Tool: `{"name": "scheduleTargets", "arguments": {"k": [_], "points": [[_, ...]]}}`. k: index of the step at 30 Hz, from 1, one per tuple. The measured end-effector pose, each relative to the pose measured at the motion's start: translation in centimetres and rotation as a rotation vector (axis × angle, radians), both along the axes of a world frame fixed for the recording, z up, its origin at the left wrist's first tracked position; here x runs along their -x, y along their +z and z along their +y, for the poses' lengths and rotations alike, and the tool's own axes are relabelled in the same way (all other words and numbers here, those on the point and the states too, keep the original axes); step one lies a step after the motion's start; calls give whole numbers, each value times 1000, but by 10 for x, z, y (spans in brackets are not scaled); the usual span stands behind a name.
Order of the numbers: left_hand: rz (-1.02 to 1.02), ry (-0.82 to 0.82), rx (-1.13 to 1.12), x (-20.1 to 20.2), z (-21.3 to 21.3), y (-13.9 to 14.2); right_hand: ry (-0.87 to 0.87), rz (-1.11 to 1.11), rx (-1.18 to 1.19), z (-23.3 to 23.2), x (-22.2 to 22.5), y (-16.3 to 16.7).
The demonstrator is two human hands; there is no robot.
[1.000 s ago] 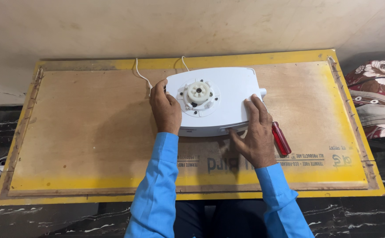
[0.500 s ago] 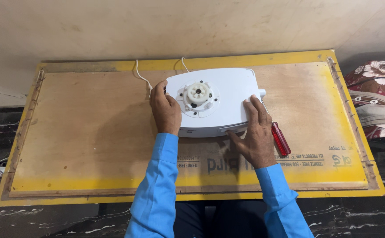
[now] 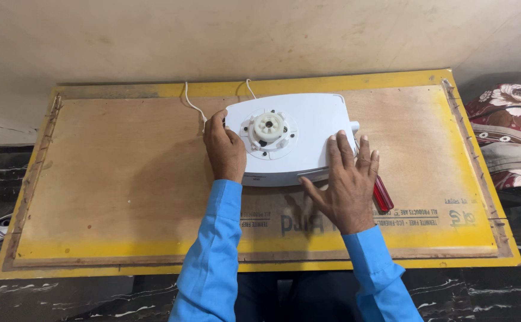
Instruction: The person flips a small white electric appliance over on a wooden board and uses a red screwdriver to unscrew the screws on its base, working around the bottom panel by hand.
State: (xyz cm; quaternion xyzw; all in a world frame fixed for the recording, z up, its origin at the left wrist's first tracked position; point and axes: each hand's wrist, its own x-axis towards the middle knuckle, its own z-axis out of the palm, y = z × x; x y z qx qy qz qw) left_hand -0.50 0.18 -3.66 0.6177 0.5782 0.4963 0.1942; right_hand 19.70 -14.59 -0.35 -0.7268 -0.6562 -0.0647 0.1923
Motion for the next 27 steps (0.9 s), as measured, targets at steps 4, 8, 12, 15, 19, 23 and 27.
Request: {"name": "scheduleTargets", "arguments": {"k": [4,8,12,15,19,23,27], "points": [[-1,-8,-11,0,0,0,-22,-5,44,2,5,2],[20,-4,-54,1,1,-1,-25,-34,67,4,9,7],[1,7,-29,1,2,-3,-26,-44,153,12,14,15],[22,7,-67,1,3,-5,-27,-78,149,13,25,18],[36,5,-87,1,3,-6,3,-91,192,6,35,19],[14,1,-76,1,3,-5,54,-50,120,-9,39,14],[13,-4,-87,1,2,-3,41,-80,108,-21,37,10]]}}
